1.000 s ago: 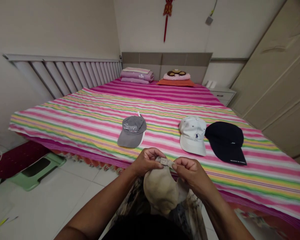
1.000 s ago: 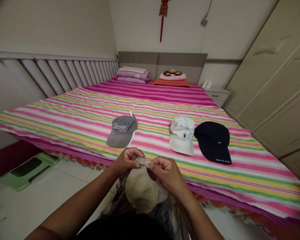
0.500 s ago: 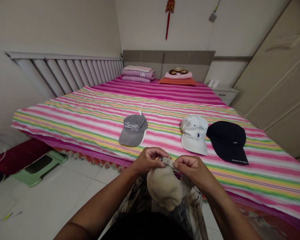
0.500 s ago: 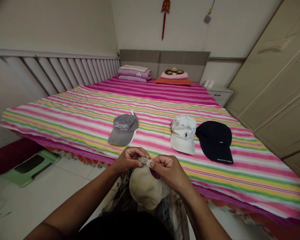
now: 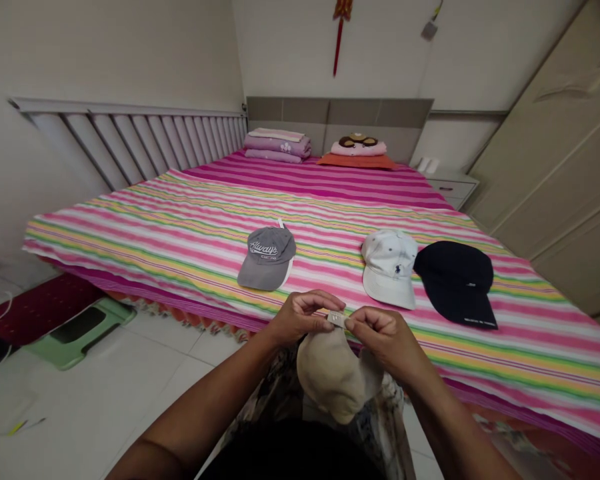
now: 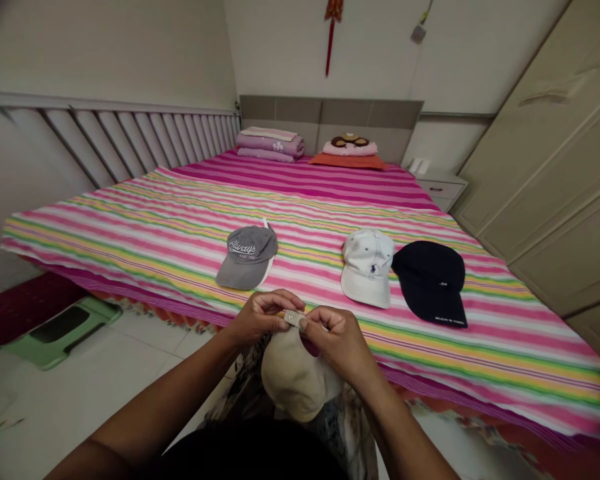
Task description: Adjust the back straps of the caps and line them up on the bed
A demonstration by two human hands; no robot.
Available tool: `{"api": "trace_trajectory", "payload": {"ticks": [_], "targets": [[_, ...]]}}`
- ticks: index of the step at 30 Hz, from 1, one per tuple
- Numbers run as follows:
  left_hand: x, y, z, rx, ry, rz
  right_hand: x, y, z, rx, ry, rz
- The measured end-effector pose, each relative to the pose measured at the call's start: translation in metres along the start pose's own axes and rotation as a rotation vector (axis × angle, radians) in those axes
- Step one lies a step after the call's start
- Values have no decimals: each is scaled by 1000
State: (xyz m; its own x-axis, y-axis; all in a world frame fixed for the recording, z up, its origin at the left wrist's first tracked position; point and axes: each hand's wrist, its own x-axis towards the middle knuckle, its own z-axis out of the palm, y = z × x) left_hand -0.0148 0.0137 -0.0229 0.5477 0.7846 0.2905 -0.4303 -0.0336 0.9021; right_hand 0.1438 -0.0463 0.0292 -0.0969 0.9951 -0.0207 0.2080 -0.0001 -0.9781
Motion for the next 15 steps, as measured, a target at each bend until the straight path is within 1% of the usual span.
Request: {"api": "trace_trajectory", "payload": {"ticks": [4,9,12,15], "targets": [[-2,1,4,16,15,-43,1,3,2,35,2,8],[-3,3,10,-83,60,-66,1,10,1,162,7,13],[-2,3,13,-101,38,-102,1,13,3,180,9,30],[-3,2,16,-110,15,-144,1,15,6,257,-13,48]]}}
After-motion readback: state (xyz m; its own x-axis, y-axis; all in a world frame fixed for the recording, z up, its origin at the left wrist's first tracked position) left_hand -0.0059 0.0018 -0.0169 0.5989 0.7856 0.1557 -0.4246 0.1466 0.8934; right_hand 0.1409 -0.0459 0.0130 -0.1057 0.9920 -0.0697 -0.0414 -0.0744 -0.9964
